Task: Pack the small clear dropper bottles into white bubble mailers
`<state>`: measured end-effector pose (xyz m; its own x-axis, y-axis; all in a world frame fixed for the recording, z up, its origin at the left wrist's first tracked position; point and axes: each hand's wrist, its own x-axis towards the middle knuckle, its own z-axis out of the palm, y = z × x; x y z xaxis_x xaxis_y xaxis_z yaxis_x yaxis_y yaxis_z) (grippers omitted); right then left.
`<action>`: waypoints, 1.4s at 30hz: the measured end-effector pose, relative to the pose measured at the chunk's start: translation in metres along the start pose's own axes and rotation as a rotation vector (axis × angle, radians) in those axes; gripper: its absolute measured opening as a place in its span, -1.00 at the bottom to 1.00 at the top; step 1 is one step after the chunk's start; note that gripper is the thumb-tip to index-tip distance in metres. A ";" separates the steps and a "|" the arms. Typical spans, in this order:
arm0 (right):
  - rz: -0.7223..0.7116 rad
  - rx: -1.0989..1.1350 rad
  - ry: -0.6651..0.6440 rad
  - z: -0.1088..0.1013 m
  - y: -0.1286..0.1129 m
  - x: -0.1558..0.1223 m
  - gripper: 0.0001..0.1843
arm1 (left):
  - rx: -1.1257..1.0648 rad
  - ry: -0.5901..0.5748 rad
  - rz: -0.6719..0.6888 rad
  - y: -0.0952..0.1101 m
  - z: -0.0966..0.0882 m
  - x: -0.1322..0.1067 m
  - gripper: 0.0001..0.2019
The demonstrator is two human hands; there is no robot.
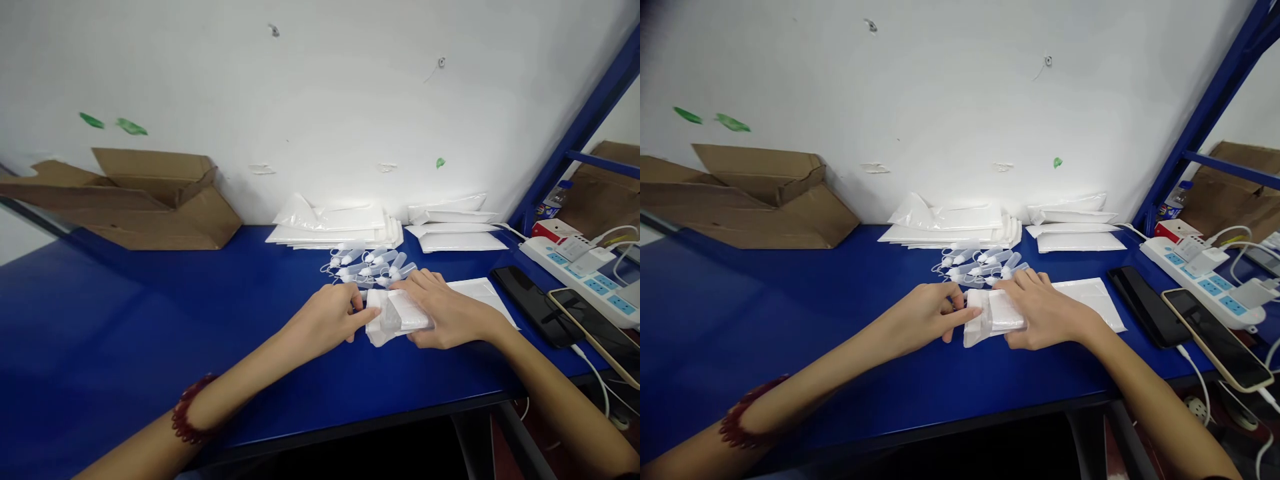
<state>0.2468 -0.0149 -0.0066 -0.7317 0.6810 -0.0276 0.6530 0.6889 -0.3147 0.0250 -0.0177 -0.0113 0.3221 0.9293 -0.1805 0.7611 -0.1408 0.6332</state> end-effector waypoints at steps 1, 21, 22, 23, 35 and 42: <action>-0.002 0.026 0.004 -0.001 -0.001 0.000 -0.29 | -0.006 -0.019 0.011 -0.001 0.000 0.000 -0.68; -0.027 0.058 -0.062 0.011 0.006 0.009 -0.86 | -0.639 -0.187 0.011 -0.005 0.017 0.007 -0.79; -0.030 0.068 -0.064 0.010 0.006 0.008 -0.85 | -0.644 -0.182 0.038 -0.005 0.016 0.007 -0.80; -0.038 0.079 -0.068 0.009 0.006 0.008 -0.85 | -0.632 -0.184 0.077 -0.006 0.014 0.006 -0.81; -0.193 0.035 -0.081 0.005 -0.011 -0.002 -0.61 | -0.081 -0.041 0.501 0.005 0.021 -0.007 -0.67; -0.237 -0.099 -0.024 0.008 -0.014 -0.001 -0.83 | -0.032 -0.063 0.499 0.003 0.019 -0.006 -0.65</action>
<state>0.2367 -0.0275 -0.0099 -0.8704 0.4922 0.0126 0.4777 0.8504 -0.2206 0.0359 -0.0297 -0.0229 0.6765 0.7287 0.1062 0.4880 -0.5516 0.6765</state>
